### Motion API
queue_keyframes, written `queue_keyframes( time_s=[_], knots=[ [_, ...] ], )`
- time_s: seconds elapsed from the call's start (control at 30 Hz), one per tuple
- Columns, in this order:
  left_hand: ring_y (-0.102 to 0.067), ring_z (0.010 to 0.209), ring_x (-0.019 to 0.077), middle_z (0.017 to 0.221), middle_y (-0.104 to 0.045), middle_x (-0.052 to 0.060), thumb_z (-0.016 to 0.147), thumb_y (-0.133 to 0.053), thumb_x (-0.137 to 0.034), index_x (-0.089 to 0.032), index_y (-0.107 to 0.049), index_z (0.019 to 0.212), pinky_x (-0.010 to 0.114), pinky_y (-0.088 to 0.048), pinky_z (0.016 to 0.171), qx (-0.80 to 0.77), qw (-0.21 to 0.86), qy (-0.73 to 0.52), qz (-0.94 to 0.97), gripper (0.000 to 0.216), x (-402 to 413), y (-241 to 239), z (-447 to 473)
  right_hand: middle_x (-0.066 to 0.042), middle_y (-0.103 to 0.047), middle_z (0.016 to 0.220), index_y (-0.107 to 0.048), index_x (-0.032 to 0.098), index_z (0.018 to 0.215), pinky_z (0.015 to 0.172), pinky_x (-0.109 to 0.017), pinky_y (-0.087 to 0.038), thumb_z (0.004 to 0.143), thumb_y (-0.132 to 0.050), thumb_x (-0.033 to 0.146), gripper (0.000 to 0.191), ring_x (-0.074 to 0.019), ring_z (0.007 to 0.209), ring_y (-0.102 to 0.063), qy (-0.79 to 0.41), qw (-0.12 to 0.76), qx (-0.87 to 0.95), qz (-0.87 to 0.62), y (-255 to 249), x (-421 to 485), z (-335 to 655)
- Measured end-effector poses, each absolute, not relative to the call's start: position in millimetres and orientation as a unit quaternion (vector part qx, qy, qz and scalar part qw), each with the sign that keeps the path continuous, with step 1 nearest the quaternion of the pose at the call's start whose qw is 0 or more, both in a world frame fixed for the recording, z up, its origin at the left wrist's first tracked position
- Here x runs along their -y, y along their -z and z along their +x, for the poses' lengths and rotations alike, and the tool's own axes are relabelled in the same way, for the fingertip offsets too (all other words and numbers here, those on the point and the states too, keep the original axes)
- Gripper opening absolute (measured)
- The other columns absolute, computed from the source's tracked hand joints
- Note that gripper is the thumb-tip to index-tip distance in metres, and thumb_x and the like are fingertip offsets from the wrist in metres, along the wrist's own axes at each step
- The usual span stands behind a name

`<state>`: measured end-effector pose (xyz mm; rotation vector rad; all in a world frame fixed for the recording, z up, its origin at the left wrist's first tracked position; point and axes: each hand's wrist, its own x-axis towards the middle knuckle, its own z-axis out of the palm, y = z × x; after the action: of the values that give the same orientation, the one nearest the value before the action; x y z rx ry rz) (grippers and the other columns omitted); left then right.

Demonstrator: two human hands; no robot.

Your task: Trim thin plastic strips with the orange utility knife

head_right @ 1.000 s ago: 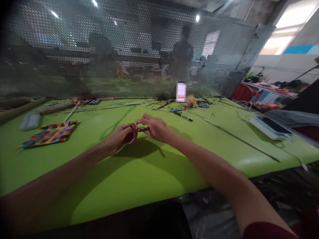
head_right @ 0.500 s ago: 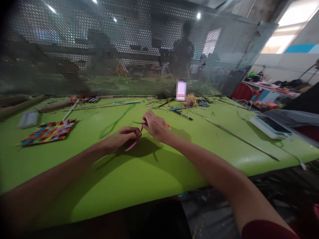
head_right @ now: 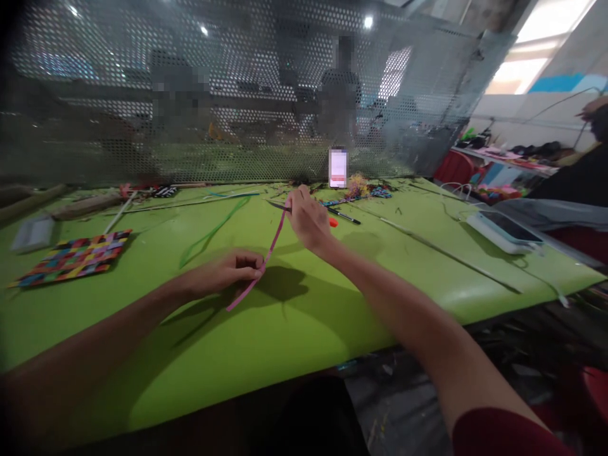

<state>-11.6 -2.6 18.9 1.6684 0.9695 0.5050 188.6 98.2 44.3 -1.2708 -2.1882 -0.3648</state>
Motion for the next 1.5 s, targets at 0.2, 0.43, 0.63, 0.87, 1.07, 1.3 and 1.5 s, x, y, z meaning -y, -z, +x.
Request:
queue_keyframes(
  time_s=[0.2,0.43,0.63,0.87,1.07,1.3,1.5],
  knots=[
    [-0.041,0.053,0.0091,0.06,-0.046,-0.006,0.086,-0.058,-0.03,-0.017,-0.055,0.072,0.023,-0.03,0.052,-0.378,0.538,-0.169,0.735,0.019,2.8,-22.6,-15.0,-0.012,-0.058,0.115,-0.057,0.013,0.104,0.062,-0.025,-0.028,0.097,-0.055,0.018,0.009,-0.0157,0.081,-0.05,0.148,0.305,0.765,-0.547,-56.9,-123.0,207.9],
    [-0.048,0.051,0.0089,0.059,-0.055,-0.004,0.083,-0.06,-0.023,-0.018,-0.057,0.07,0.021,-0.039,0.052,-0.335,0.583,-0.11,0.732,0.014,0.2,-25.2,-24.7,-0.018,-0.055,0.12,-0.06,0.009,0.111,0.067,-0.028,-0.033,0.097,-0.048,0.011,0.019,-0.0177,0.084,-0.054,0.145,0.342,0.685,-0.627,-71.0,-147.8,239.2],
    [-0.053,0.047,0.0099,0.056,-0.061,-0.001,0.081,-0.063,-0.018,-0.018,-0.064,0.068,0.021,-0.045,0.051,-0.286,0.626,-0.088,0.72,0.013,0.2,-30.4,-28.8,-0.022,-0.056,0.118,-0.06,0.003,0.116,0.07,-0.032,-0.027,0.1,-0.05,0.016,0.023,-0.015,0.089,-0.055,0.162,0.362,0.607,-0.688,-78.2,-165.3,282.6],
    [-0.054,0.049,0.0111,0.056,-0.061,0.0,0.077,-0.06,-0.015,-0.018,-0.064,0.067,0.022,-0.042,0.052,-0.269,0.604,-0.035,0.75,0.012,-2.5,-32.8,-34.3,-0.03,-0.053,0.121,-0.057,-0.002,0.117,0.073,-0.036,-0.026,0.1,-0.045,0.011,0.025,-0.0154,0.1,-0.055,0.104,0.446,0.519,-0.722,-90.3,-180.6,325.7],
    [-0.049,0.049,0.011,0.057,-0.056,-0.001,0.082,-0.06,-0.021,-0.019,-0.062,0.07,0.023,-0.037,0.052,-0.271,0.615,-0.043,0.74,0.012,-6.4,-31.0,-40.3,-0.011,-0.063,0.08,-0.06,0.008,0.091,0.059,-0.026,-0.033,0.097,-0.056,0.02,0.015,-0.0036,0.059,-0.048,-0.193,0.403,0.66,-0.603,-92.1,-167.3,308.7],
    [-0.036,0.049,0.0095,0.054,-0.043,-0.004,0.088,-0.063,-0.039,-0.018,-0.053,0.059,0.025,-0.029,0.05,-0.342,0.525,-0.083,0.775,0.038,-13.1,-35.9,-49.3,-0.002,-0.062,0.069,-0.062,0.014,0.081,0.042,-0.02,-0.034,0.084,-0.074,0.027,0.018,-0.0051,0.048,-0.045,-0.384,0.346,0.754,-0.406,-89.3,-136.4,255.6],
    [-0.063,0.074,0.0145,0.082,-0.069,0.004,0.089,-0.065,-0.043,-0.016,-0.066,0.086,0.028,-0.05,0.07,-0.456,0.424,-0.348,0.7,0.027,-15.9,-38.8,-37.2,0.0,-0.061,0.065,-0.065,0.014,0.083,0.044,-0.019,-0.036,0.082,-0.072,0.029,0.017,-0.0059,0.049,-0.046,-0.414,0.29,0.783,-0.361,-77.7,-96.0,207.4]
  ],
)
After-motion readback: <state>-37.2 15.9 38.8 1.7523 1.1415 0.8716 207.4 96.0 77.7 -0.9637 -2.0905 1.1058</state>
